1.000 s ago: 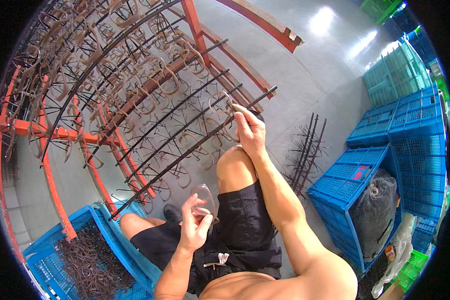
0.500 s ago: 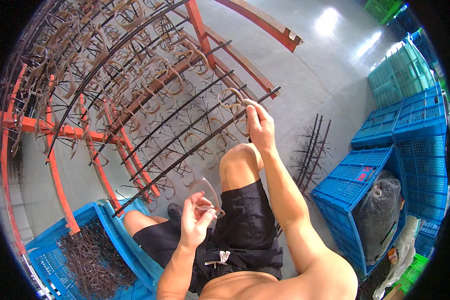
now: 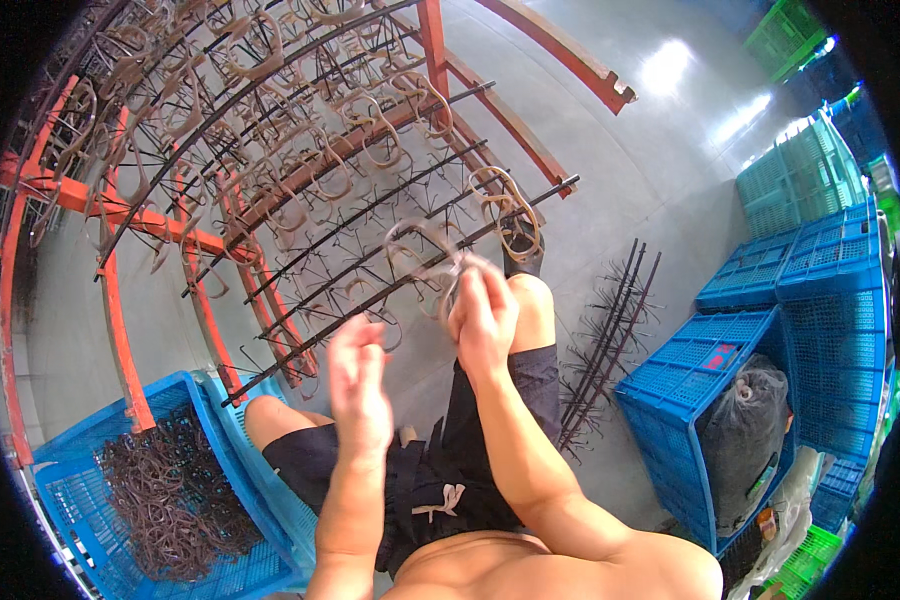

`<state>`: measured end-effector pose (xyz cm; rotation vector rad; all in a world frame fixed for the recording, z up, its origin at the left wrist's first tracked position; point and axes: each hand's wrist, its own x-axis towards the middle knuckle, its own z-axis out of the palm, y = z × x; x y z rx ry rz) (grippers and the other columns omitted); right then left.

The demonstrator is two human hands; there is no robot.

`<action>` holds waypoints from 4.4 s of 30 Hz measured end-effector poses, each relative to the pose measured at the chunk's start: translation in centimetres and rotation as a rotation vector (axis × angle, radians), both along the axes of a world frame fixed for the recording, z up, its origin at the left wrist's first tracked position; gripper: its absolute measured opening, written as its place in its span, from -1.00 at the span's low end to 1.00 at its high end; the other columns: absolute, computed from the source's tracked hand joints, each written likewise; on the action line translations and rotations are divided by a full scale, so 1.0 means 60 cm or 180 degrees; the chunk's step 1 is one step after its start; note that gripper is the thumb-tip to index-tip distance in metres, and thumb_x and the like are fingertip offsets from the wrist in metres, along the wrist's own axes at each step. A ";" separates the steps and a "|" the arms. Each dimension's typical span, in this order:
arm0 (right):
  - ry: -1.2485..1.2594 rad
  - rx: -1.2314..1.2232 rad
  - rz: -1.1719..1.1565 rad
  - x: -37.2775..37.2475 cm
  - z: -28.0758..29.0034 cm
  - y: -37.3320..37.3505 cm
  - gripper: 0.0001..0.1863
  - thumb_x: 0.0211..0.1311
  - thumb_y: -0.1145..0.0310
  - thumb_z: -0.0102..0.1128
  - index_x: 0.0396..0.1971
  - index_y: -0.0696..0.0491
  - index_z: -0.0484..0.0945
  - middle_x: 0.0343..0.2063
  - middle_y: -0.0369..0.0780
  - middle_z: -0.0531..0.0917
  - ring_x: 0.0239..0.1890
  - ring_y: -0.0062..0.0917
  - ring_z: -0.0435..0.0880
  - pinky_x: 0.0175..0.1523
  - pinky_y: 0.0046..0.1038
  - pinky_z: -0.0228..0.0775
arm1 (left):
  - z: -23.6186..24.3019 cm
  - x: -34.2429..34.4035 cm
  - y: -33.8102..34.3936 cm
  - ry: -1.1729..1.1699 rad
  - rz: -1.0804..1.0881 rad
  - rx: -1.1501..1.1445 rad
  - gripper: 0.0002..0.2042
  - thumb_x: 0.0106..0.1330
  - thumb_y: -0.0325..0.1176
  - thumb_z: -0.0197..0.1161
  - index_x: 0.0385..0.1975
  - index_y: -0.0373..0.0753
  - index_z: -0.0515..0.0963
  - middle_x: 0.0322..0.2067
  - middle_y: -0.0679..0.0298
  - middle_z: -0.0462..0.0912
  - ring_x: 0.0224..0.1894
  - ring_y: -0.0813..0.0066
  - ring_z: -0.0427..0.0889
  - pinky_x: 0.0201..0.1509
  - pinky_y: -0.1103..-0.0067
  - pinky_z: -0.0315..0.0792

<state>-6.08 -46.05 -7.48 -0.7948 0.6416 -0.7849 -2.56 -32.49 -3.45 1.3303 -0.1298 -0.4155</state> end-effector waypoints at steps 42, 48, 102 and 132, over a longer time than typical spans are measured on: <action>0.1691 -0.1830 -0.0417 0.077 -0.058 -0.065 -0.73 0.23 0.34 0.06 -0.14 0.17 0.52 -0.34 -0.24 0.57 -0.30 -0.56 0.46 -0.10 -0.52 0.29 | -0.298 0.162 0.809 0.0264 0.2117 0.2957 -0.75 0.19 -0.38 0.08 -0.14 -0.27 0.38 -0.39 0.25 0.47 -0.51 0.46 0.43 -0.42 0.54 0.36; 0.2456 -0.3991 -0.0638 0.060 -0.015 0.098 -0.51 0.12 0.45 0.12 0.08 0.15 0.30 -0.08 -0.04 0.27 0.00 -0.23 0.22 0.13 -0.29 0.07 | -0.188 0.109 0.713 0.0494 0.1973 0.1786 -0.65 0.18 -0.52 -0.01 0.00 -0.31 0.40 -0.34 0.21 0.53 -0.42 0.52 0.53 -0.36 0.63 0.44; 0.0812 -0.0416 -0.0257 0.115 -0.082 0.043 -0.78 0.30 0.30 0.03 -0.22 0.12 0.54 -0.77 -0.47 0.27 -0.79 -0.83 0.15 -0.73 -0.73 -0.07 | -0.113 0.147 0.651 0.0260 0.2485 -0.0470 -0.73 0.31 -0.24 0.10 -0.10 -0.27 0.46 -0.42 0.37 0.50 -0.34 0.56 0.46 -0.11 0.62 0.34; 0.0494 0.0142 0.0114 0.101 -0.068 0.034 -0.81 0.24 0.30 0.13 -0.32 0.12 0.55 -0.80 -0.48 0.22 -0.82 -0.81 0.14 -0.72 -0.70 -0.07 | -0.122 0.147 0.613 0.0209 0.2551 0.0213 -0.75 0.30 -0.30 0.09 -0.09 -0.25 0.46 -0.37 0.38 0.51 -0.27 0.58 0.47 -0.10 0.60 0.35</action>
